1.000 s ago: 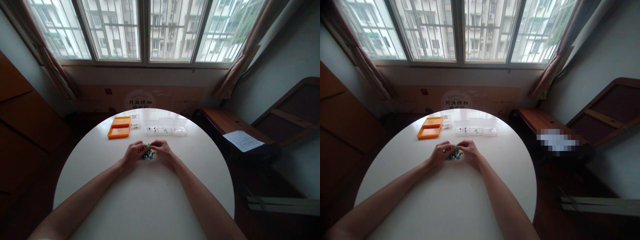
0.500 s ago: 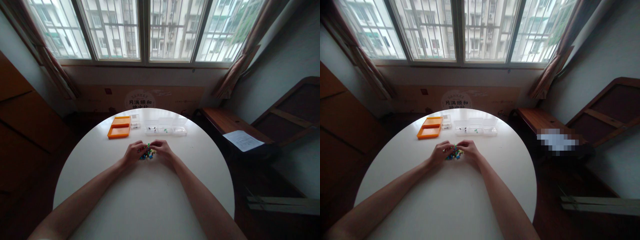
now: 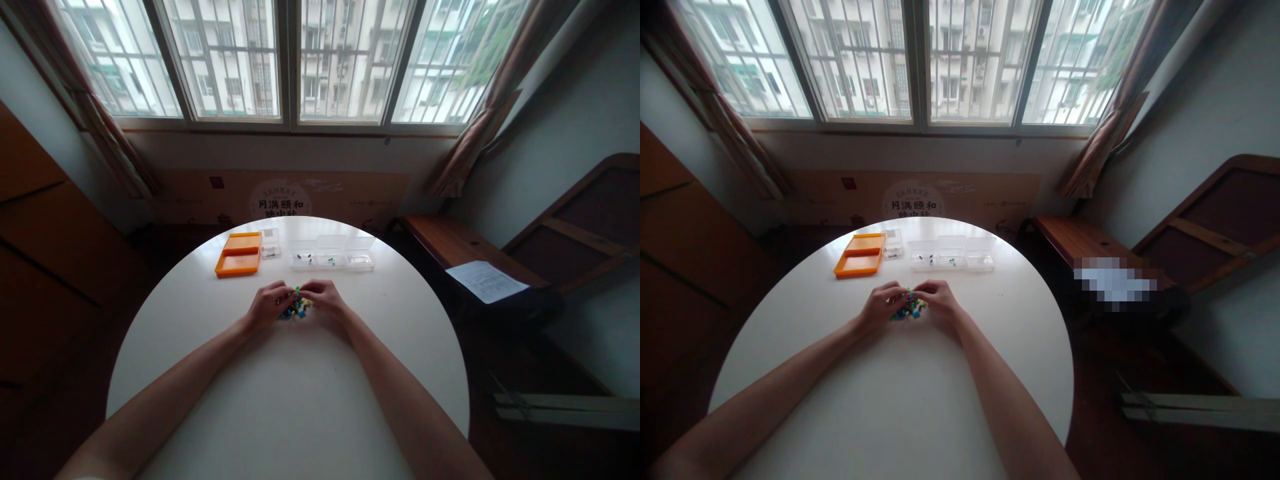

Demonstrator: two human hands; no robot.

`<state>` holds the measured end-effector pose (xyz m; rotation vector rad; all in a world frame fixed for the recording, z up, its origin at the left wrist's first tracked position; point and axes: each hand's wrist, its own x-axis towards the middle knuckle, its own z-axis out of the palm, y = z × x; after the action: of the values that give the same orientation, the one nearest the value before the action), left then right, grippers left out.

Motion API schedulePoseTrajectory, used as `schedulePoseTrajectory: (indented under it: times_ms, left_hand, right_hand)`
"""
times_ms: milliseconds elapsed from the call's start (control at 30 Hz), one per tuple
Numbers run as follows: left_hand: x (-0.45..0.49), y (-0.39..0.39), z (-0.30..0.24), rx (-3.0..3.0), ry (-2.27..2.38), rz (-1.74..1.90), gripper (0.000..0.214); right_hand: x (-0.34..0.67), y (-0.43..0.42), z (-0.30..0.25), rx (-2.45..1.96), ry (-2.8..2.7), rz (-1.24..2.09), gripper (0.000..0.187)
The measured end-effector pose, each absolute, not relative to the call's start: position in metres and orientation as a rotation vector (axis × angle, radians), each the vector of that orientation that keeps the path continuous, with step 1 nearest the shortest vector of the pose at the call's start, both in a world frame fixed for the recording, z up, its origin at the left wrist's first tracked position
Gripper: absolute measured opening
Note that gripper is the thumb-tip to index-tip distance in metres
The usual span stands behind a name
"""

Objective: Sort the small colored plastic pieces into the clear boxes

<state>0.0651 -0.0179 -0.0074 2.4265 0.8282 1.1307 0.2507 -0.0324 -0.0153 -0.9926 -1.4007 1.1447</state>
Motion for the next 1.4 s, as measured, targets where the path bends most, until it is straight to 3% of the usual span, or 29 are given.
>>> schedulePoseTrajectory:
  times_ms: [1400]
  left_hand:
    - [0.0651, -0.0189, -0.0052, 2.414, 0.816, 1.139, 0.024]
  right_hand:
    - [0.2505, -0.0296, -0.0204, -0.979, -1.405, 1.136, 0.033]
